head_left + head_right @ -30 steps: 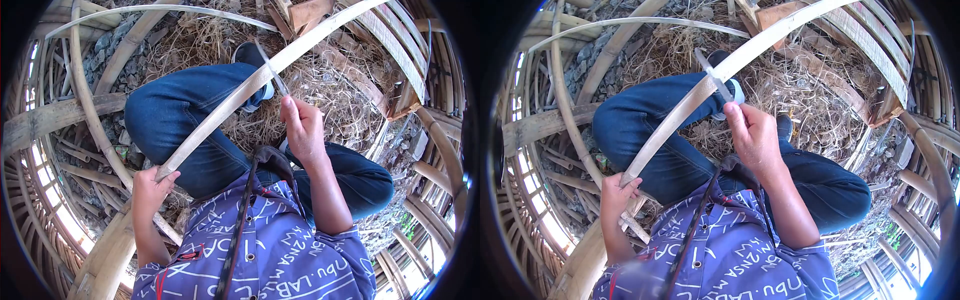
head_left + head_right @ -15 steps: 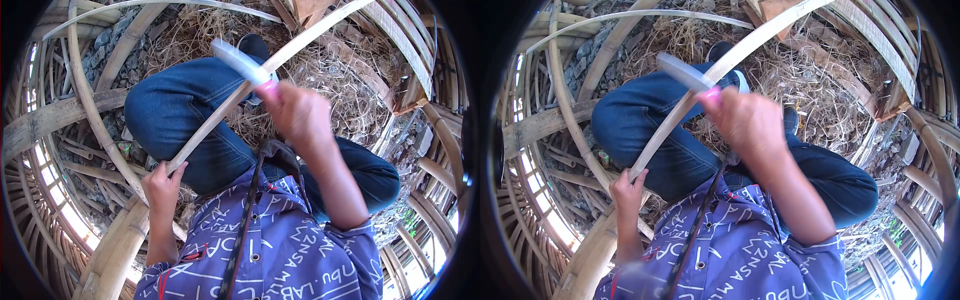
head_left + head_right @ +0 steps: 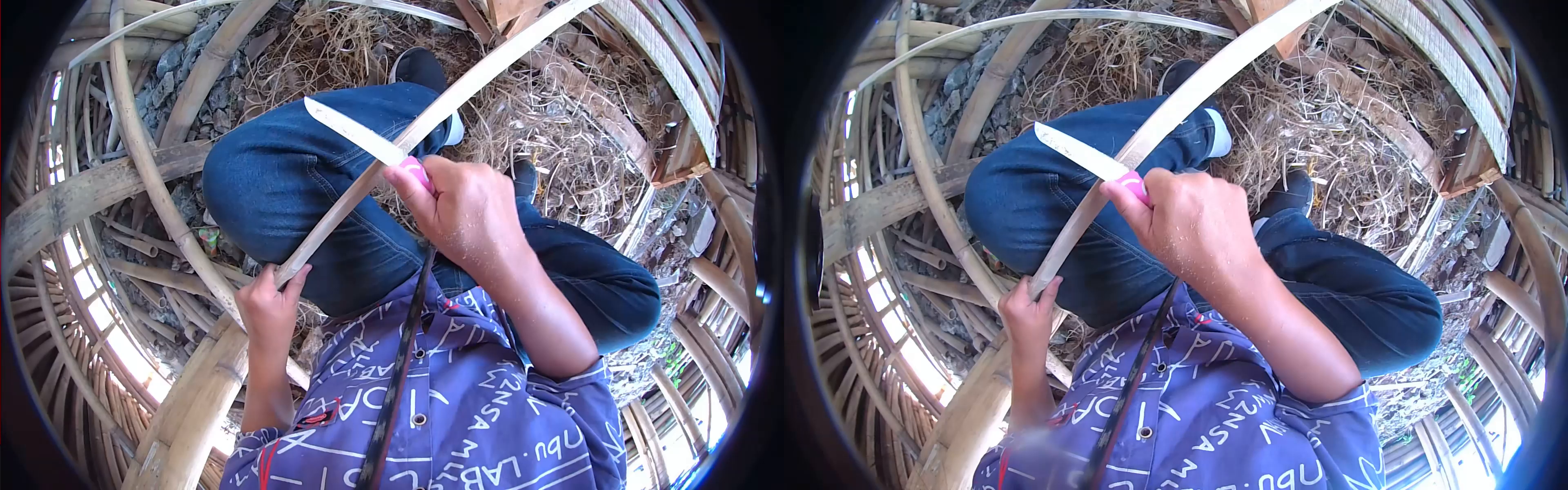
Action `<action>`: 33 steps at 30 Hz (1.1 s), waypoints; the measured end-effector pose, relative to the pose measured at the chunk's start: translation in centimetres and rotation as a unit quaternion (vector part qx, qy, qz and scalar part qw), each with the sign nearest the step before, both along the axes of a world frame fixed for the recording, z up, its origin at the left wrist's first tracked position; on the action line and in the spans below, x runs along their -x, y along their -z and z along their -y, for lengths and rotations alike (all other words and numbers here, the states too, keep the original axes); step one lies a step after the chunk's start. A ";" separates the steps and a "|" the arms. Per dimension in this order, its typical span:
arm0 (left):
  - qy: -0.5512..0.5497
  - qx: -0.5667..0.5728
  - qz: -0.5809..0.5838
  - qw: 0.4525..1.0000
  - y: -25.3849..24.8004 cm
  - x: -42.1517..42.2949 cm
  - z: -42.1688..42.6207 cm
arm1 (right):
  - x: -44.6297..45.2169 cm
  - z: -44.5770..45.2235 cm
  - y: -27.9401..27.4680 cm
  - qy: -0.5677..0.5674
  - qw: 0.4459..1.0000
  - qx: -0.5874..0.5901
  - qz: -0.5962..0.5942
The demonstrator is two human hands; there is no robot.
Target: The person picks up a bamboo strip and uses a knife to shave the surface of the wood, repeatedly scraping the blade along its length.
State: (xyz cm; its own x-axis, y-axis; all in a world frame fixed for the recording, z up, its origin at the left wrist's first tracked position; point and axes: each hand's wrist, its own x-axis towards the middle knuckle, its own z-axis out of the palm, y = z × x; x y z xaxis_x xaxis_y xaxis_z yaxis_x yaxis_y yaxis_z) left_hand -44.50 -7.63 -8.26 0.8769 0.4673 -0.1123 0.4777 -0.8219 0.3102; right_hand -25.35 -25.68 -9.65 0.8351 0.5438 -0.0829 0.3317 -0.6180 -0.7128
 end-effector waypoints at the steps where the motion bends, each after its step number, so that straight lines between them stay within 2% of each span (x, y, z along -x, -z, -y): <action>1: 0.002 -0.001 -0.003 1.000 0.1 -0.1 0.0 | -0.3 0.0 0.3 -0.006 1.000 0.005 0.017; 3: -0.005 0.015 0.015 1.000 0.2 -0.3 0.1 | -0.7 0.2 0.7 -0.007 0.999 0.013 0.030; 5: -0.008 0.030 0.018 0.999 0.3 -0.3 0.1 | -1.8 0.4 1.2 -0.003 0.993 0.029 0.113; 6: -0.018 0.043 0.018 0.999 0.3 -0.2 0.1 | -3.0 1.3 2.0 0.037 0.990 0.044 0.131; 8: -0.015 0.038 0.027 0.999 0.6 0.0 0.0 | -6.9 3.9 2.1 0.130 0.988 0.072 0.032; 9: -0.009 0.031 0.036 0.999 0.7 0.1 -0.1 | -8.3 4.9 1.2 0.131 0.981 0.142 0.019; 10: -0.009 0.031 0.035 0.999 0.5 0.1 -0.2 | -9.3 5.7 1.2 0.111 0.978 0.166 0.054; 13: -0.018 0.054 0.008 0.998 0.3 -0.4 -0.4 | -11.2 6.4 2.5 0.151 0.979 0.094 0.102; 17: -0.048 0.090 -0.008 0.995 0.2 0.0 -1.4 | -9.7 5.7 2.8 0.190 0.979 0.043 0.066; 20: -0.102 0.249 -0.089 0.959 -1.1 -0.1 -2.8 | -7.5 6.1 2.7 0.201 0.978 -0.046 -0.031; 21: -0.103 0.246 -0.087 0.960 -1.5 -0.4 -2.9 | -6.2 6.1 2.7 0.213 0.972 -0.069 -0.075; 23: -0.151 0.338 -0.160 0.915 -2.7 -1.4 -3.0 | -3.3 5.9 2.8 0.215 0.967 -0.089 -0.103; 24: -0.150 0.338 -0.158 0.916 -2.9 -1.7 -2.8 | -2.1 6.1 2.9 0.197 0.966 -0.114 -0.120; 26: -0.148 0.418 -0.148 0.884 -3.1 -2.3 -1.8 | -0.1 6.3 3.1 0.172 0.960 -0.162 -0.152; 28: -0.154 0.433 -0.145 0.876 -3.3 -3.3 -0.3 | 1.4 6.0 2.8 0.156 0.954 -0.193 -0.166; 31: -0.157 0.466 -0.144 0.859 -2.9 -3.9 0.7 | 1.8 5.3 1.3 0.109 0.965 -0.164 -0.172; 33: -0.151 0.413 -0.104 0.892 -2.5 -4.1 1.3 | 1.6 4.5 1.1 0.090 0.971 -0.147 -0.168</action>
State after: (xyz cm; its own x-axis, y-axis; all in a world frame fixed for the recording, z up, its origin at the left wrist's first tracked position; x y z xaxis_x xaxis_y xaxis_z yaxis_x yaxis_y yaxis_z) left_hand -40.36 -8.93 -5.81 0.6448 0.3614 -0.6735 0.7566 -0.1767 0.6295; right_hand -27.00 -30.17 -10.79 0.8712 0.4337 -0.2300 -0.0434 -0.3988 -0.9160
